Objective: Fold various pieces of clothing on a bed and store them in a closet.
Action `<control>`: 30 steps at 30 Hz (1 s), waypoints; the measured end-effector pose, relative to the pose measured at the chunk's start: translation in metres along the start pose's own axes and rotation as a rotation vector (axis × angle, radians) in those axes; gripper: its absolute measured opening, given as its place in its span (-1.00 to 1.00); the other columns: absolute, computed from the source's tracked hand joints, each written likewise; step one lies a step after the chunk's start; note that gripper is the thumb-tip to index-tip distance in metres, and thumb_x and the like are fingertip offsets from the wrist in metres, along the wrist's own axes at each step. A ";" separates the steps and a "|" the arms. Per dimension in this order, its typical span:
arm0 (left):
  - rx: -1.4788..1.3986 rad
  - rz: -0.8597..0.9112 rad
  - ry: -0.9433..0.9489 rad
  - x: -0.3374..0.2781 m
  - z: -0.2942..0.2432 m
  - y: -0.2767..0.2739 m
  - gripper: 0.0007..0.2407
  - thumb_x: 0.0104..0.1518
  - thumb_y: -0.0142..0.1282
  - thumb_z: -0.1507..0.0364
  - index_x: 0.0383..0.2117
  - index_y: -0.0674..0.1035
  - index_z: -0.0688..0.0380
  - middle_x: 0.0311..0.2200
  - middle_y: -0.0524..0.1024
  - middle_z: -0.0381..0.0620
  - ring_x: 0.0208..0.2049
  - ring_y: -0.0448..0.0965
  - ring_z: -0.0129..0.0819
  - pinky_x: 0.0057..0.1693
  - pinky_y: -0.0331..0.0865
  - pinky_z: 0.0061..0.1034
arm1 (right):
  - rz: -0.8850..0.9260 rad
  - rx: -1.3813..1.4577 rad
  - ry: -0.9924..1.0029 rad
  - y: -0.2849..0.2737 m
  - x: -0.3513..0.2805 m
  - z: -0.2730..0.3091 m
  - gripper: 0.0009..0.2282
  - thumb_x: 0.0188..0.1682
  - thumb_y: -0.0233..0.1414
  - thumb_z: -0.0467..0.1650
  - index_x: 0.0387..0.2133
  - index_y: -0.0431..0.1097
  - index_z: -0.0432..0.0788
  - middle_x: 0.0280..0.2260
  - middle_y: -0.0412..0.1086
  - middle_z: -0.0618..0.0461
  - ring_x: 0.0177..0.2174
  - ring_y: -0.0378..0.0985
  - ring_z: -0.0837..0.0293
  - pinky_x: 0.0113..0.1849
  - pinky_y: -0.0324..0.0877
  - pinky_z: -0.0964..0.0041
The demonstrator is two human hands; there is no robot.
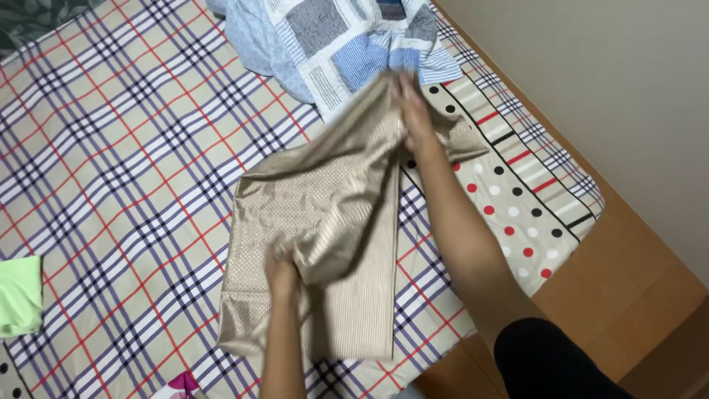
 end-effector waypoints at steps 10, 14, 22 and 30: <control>-0.341 0.091 0.314 0.018 -0.057 -0.065 -0.80 0.25 0.10 0.50 -0.02 0.51 0.20 0.02 0.53 0.12 -0.05 0.58 -0.23 0.03 0.51 -0.42 | 0.335 0.604 -0.218 -0.055 -0.102 -0.002 -0.61 -0.04 0.06 -0.52 0.10 0.29 -0.18 0.02 0.41 -0.19 -0.02 0.55 -0.03 -0.01 0.56 0.10; -0.026 0.051 0.165 -0.018 0.026 -0.117 -0.50 0.00 0.26 0.59 0.14 0.39 0.17 0.04 0.50 0.12 -0.01 0.57 -0.15 0.06 0.50 -0.29 | 0.269 0.521 0.072 -0.117 -0.208 -0.102 -0.48 -0.14 -0.09 -0.56 0.18 0.24 -0.18 0.03 0.40 -0.18 -0.05 0.55 -0.05 -0.04 0.55 0.09; 0.277 0.206 -0.152 -0.040 0.271 -0.249 -0.48 -0.16 0.28 0.60 0.04 0.46 0.54 -0.16 0.62 0.27 -0.24 0.67 0.07 -0.07 0.55 -0.17 | 0.159 -0.152 0.640 -0.259 -0.396 -0.428 -0.68 -0.21 0.22 -0.43 -0.15 0.50 -0.29 -0.33 0.50 -0.09 -0.46 0.47 0.11 -0.42 0.46 0.18; 1.115 0.652 0.154 -0.125 0.333 -0.355 -0.53 -0.19 0.34 0.46 -0.07 0.52 0.37 -0.24 0.65 0.19 -0.20 0.69 -0.07 -0.06 0.55 -0.29 | 0.180 -0.464 0.675 -0.257 -0.645 -0.518 -0.83 -0.18 0.17 -0.37 -0.40 0.58 -0.24 -0.58 0.48 0.04 -0.64 0.41 0.22 -0.60 0.27 0.29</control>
Point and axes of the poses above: each hand's wrist, its own x-axis towards the middle knuckle, its own y-axis out of the palm, z = x × y, the point moved 2 cm from there along x, towards the middle knuckle
